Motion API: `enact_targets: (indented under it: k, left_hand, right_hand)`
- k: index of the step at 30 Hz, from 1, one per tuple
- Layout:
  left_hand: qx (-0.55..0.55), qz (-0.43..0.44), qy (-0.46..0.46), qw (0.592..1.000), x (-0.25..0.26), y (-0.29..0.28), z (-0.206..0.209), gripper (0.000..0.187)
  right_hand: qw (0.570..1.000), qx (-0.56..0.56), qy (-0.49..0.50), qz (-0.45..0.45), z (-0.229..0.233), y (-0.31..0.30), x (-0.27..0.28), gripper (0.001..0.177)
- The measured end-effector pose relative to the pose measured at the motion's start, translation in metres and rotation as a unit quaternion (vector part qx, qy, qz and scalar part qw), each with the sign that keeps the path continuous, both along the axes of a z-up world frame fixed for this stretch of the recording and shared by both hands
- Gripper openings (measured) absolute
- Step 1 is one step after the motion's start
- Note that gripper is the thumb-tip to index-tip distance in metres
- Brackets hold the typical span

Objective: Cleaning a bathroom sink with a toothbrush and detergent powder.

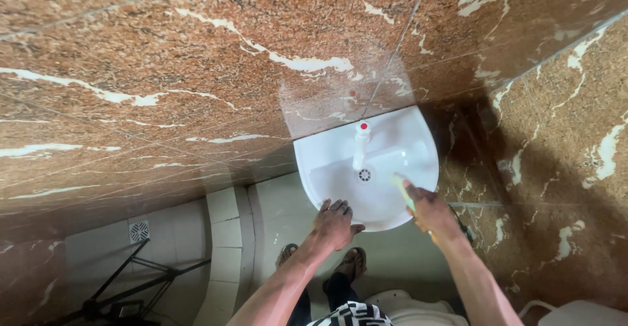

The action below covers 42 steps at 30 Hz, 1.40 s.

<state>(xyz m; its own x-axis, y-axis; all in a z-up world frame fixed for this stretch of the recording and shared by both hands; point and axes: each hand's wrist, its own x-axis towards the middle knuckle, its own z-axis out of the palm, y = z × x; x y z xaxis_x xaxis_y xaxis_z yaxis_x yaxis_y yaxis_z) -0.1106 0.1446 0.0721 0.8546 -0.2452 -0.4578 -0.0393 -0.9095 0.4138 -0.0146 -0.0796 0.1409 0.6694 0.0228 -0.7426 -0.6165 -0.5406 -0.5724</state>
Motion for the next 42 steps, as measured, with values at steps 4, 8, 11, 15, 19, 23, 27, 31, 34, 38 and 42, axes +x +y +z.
enact_targets:
  k: [4, 8, 11, 15, 19, 23, 27, 31, 34, 38, 42]
  left_hand:
    - [0.012, -0.004, 0.059, 0.998, 0.017, -0.009, 0.01, 0.082]
    - [0.023, -0.02, 0.109, 0.994, 0.037, -0.018, -0.009, 0.085]
    - [0.002, -0.006, 0.139, 0.99, 0.052, -0.027, -0.021, 0.087]
    - [-0.019, 0.006, 0.123, 0.992, 0.057, -0.043, -0.037, 0.088]
    - [-0.047, 0.033, 0.093, 0.994, 0.068, -0.062, -0.064, 0.093]
    - [-0.057, 0.048, 0.137, 0.988, 0.077, -0.078, -0.073, 0.085]
    - [-0.05, 0.065, 0.132, 0.988, 0.069, -0.082, -0.081, 0.083]
    - [-0.059, 0.067, 0.115, 0.989, 0.074, -0.078, -0.074, 0.083]
    - [-0.064, 0.078, 0.149, 0.984, 0.071, -0.07, -0.047, 0.083]
    - [-0.052, 0.054, 0.172, 0.982, 0.075, -0.056, -0.058, 0.078]
    - [0.012, -0.03, 0.181, 0.983, 0.077, -0.048, -0.09, 0.07]
  right_hand:
    - [0.997, -0.045, 0.01, 0.055, 0.038, 0.004, -0.007, 0.055]
    - [0.996, -0.047, 0.028, 0.077, 0.016, -0.012, -0.009, 0.064]
    - [0.991, -0.118, 0.007, 0.06, 0.005, -0.031, 0.016, 0.07]
    - [0.996, -0.062, -0.062, -0.005, 0.035, -0.04, 0.033, 0.067]
    - [0.977, -0.207, -0.006, 0.047, 0.047, -0.03, 0.029, 0.071]
    - [0.971, -0.185, -0.146, 0.045, -0.008, -0.061, 0.038, 0.072]
    - [0.993, -0.078, -0.086, -0.016, 0.021, -0.05, 0.05, 0.06]
    - [0.987, -0.153, 0.003, 0.042, 0.005, -0.039, 0.018, 0.081]
    - [0.998, -0.044, 0.032, 0.015, 0.021, -0.024, -0.011, 0.053]
    - [0.993, -0.107, 0.008, 0.042, 0.013, -0.036, 0.002, 0.065]
    - [0.995, -0.096, -0.007, 0.02, -0.003, -0.051, 0.002, 0.07]
